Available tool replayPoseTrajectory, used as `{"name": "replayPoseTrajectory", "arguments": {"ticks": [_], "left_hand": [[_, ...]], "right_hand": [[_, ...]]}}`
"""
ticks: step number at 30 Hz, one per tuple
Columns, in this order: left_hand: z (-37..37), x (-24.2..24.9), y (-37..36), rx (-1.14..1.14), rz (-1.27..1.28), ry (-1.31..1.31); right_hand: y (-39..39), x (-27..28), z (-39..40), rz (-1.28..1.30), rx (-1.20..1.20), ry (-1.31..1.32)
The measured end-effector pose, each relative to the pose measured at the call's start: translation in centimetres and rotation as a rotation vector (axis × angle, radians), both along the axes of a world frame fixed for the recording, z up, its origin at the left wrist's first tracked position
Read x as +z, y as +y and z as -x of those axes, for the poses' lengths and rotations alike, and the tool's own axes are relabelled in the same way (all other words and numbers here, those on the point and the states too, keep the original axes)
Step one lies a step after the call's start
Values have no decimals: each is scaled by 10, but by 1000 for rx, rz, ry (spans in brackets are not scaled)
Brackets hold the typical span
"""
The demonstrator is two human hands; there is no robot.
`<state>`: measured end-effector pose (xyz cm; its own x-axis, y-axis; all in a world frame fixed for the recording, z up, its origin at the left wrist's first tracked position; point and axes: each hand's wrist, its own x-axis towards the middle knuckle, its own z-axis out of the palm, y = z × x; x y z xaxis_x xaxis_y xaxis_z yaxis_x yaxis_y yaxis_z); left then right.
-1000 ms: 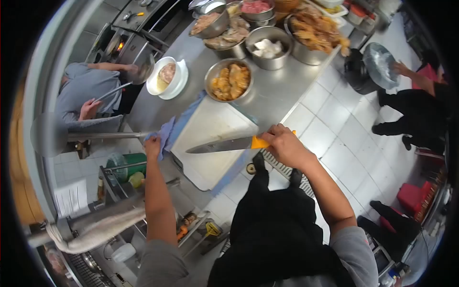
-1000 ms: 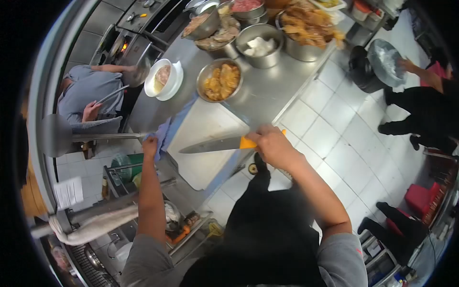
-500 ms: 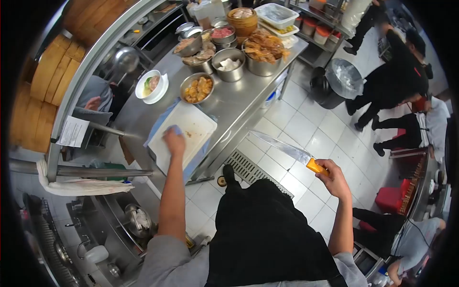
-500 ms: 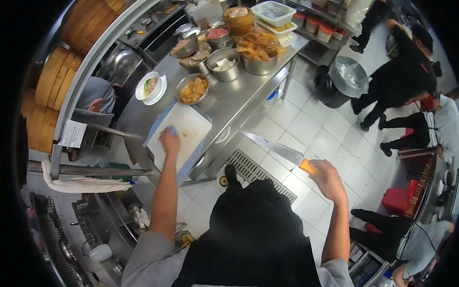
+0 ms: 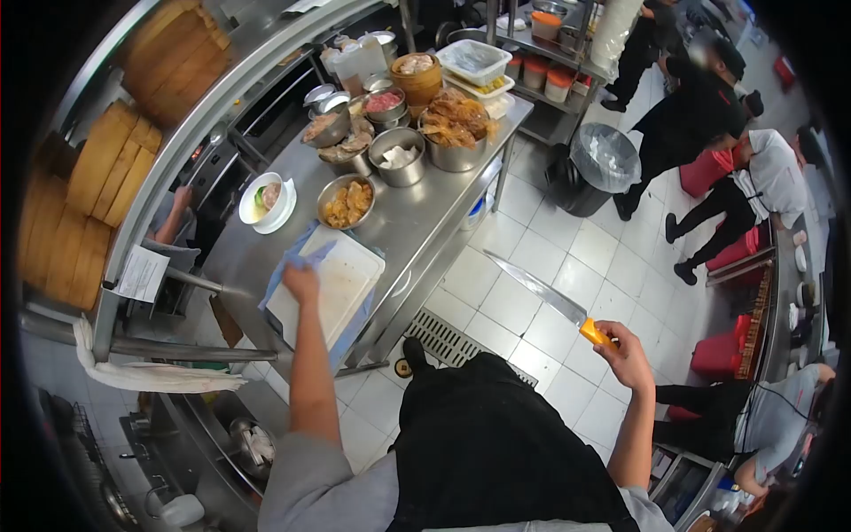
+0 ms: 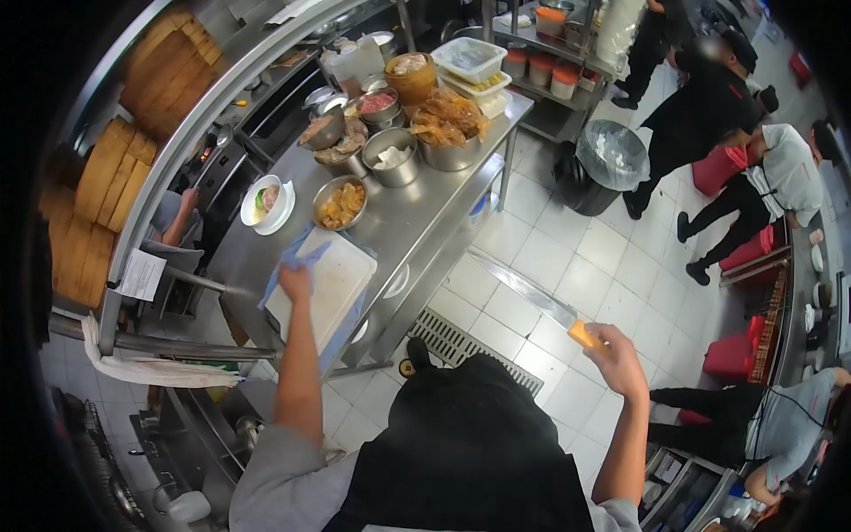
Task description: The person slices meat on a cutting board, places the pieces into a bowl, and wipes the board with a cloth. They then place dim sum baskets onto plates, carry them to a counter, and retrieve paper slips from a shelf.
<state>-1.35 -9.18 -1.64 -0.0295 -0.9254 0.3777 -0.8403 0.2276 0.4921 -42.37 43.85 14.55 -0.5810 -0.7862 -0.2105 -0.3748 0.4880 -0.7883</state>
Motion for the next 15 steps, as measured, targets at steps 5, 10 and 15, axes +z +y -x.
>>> {"name": "replayPoseTrajectory", "arguments": {"ticks": [5, 10, 15], "left_hand": [[108, -4, 87, -765, -83, 18], [169, 20, 71, -801, 152, -91], [196, -7, 48, -616, 44, -423]], "right_hand": [[-12, 8, -7, -14, -51, -86], [-7, 12, -15, -19, -101, -90], [7, -3, -33, -12, -142, -100]]}}
